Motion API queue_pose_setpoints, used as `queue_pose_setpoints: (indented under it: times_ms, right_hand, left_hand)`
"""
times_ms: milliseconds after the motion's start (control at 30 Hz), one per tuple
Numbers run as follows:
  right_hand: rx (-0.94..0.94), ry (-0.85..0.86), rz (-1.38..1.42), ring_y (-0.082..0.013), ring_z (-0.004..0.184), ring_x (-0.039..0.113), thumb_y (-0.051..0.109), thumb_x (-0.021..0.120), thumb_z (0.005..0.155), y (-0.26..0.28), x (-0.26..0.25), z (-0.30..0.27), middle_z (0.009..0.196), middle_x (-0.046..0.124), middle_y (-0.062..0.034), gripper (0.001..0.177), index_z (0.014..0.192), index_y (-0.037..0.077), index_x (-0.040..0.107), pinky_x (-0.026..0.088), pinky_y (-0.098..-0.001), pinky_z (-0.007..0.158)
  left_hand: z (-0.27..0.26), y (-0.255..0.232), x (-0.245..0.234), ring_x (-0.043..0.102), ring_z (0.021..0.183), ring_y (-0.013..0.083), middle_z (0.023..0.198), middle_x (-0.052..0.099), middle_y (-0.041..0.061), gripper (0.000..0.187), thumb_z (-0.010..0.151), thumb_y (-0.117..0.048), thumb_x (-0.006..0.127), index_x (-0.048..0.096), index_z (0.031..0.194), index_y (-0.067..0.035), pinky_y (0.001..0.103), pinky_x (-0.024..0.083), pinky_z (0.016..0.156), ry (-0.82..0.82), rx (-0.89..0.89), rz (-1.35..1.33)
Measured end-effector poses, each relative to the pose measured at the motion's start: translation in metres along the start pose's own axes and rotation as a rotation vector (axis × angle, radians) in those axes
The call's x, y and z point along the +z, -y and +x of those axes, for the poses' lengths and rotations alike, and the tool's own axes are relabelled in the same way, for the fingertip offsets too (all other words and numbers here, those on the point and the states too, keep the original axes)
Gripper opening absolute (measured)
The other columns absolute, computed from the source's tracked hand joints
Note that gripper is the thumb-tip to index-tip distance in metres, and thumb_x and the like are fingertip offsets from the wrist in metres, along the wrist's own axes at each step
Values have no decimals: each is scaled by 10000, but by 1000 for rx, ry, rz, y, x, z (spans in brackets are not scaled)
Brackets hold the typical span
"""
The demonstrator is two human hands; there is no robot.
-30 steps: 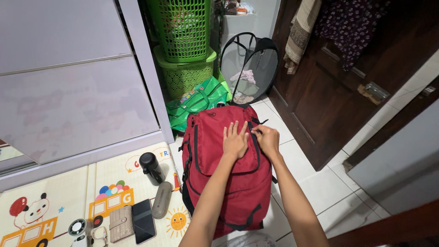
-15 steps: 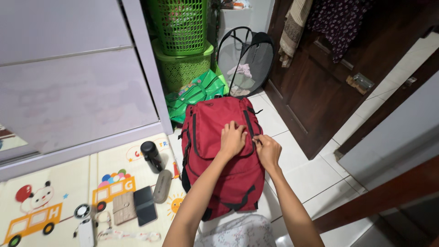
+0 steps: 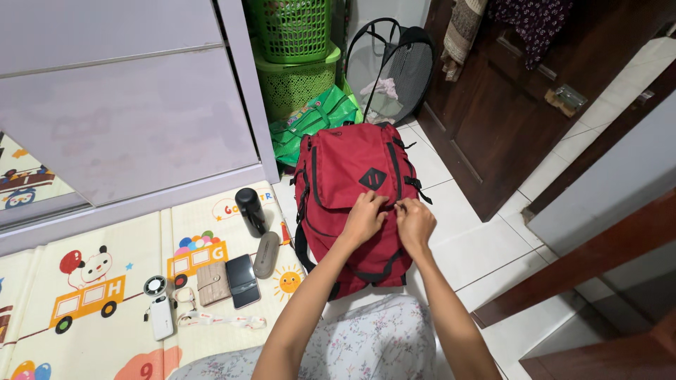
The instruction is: The person sits on the bedroom floor and packs a red backpack. They place a clear pouch inside, zip and buckle the compartments, then put a phone, a wallet and a water bottle into the bag, and finally handle a small white handheld device with its cable.
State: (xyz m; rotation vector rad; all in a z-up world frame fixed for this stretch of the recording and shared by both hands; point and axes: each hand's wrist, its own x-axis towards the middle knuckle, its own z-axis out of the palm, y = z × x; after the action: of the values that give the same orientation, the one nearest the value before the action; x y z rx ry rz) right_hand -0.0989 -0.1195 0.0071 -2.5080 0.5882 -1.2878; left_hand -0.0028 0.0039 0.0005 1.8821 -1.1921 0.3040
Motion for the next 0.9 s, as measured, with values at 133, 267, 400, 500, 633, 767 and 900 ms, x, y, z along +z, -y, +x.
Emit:
queue_pose_setpoints:
  times_ms: [133, 267, 400, 500, 633, 767, 900]
  right_hand:
    - [-27, -13, -31, -329, 767, 700, 160, 782, 837, 7, 6, -8, 848, 734, -92, 79, 863, 86, 775, 532, -450, 662]
    - [34, 58, 46, -326, 781, 714, 198, 793, 844, 7, 1, -12, 879, 757, -93, 115, 899, 98, 798, 546, -437, 683]
    - [-64, 162, 259, -287, 837, 745, 206, 790, 840, -8, -17, -8, 940, 776, -113, 185, 972, 79, 810, 579, -386, 748]
    - [114, 286, 553, -236, 855, 754, 241, 752, 885, -19, -21, 10, 919, 797, -95, 207, 981, 63, 796, 588, -351, 774]
    - [539, 197, 580, -236, 771, 755, 303, 760, 873, -17, 9, 24, 809, 769, -97, 255, 966, 71, 711, 587, -385, 682]
    - [342, 76, 221, -293, 724, 723, 277, 863, 807, -22, 39, 38, 759, 738, -113, 309, 901, 20, 720, 555, -410, 707]
    - [306, 17, 162, -310, 740, 717, 208, 834, 829, -32, 51, 44, 780, 735, -109, 206, 815, 32, 728, 552, -429, 721]
  left_hand:
    - [-9, -12, -5, 571, 1071, 365, 1138, 620, 145, 497, 745, -101, 804, 677, 1224, -64, 442, 512, 923, -29, -23, -29]
    - [-8, -17, 7, 590, 1023, 327, 1063, 613, 122, 456, 754, -68, 776, 708, 1204, -90, 421, 531, 882, -115, 15, 32]
    - [-8, -10, 25, 610, 980, 323, 1019, 638, 111, 375, 789, -29, 724, 716, 1162, -65, 422, 537, 863, -177, 96, 69]
    - [0, -7, 36, 613, 950, 340, 979, 657, 132, 209, 864, -50, 707, 703, 1071, -25, 438, 527, 841, -226, 99, 48]
    - [0, -9, 46, 618, 896, 350, 898, 674, 160, 111, 900, -97, 712, 726, 966, -10, 458, 520, 819, -212, -17, 3]
    - [-1, -12, 41, 641, 884, 351, 887, 682, 169, 102, 881, -108, 725, 716, 885, -7, 461, 527, 787, -195, -84, 77]
    - [-2, -14, 36, 651, 872, 339, 875, 681, 164, 126, 886, -114, 722, 683, 842, -3, 452, 535, 768, -228, -111, 172]
